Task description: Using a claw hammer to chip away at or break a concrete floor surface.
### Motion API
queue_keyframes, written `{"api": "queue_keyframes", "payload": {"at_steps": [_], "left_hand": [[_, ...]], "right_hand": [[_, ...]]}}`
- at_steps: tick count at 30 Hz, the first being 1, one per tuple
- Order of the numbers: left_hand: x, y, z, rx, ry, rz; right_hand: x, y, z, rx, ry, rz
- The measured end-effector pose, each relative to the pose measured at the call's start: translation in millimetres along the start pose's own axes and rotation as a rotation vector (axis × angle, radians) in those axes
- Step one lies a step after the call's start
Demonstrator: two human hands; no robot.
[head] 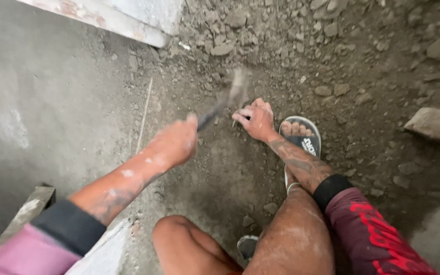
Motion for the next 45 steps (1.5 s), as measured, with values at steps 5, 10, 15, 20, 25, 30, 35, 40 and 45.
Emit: {"api": "queue_keyframes", "payload": {"at_steps": [5,10,15,20,25,30,35,40,45], "left_hand": [[28,4,-9,0.011,0.067,0.018],[54,15,-25,0.017,0.186,-0.138],[1,6,9,-0.057,0.028,0.117],[64,25,-16,-0.035,0.167,-0.015],[17,10,-8,0.034,0.129,-0.188],[6,-13,7,0.017,0.086,0.036],[47,15,-27,0.063,0.171,-0.150],[-8,-10,-6,0.019,0.036,0.010],[30,6,-18,-0.030,0.191,0.003]], "right_hand": [[-2,-1,-4,-0.019,-0.013,-0.001],[-5,1,-1,-0.029,-0.019,0.007],[-13,5,-3,-0.027,-0.033,-0.084],[1,-12,0,-0.003,-0.020,0.000],[4,-12,-3,0.009,-0.019,-0.047],[9,-24,-3,0.047,0.030,-0.018],[9,-30,-4,0.074,0.033,-0.014],[5,-23,-5,0.068,0.054,-0.012],[-16,-5,-5,-0.066,-0.101,0.004]]}}
Point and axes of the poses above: each hand's wrist, its own z-axis towards the middle knuckle, its own x-axis out of the back of the hand, y = z × x, the point moved 9 cm from there along z, towards the middle knuckle, and after that the axes turned 7 degrees about z, right-handed, at the moved point
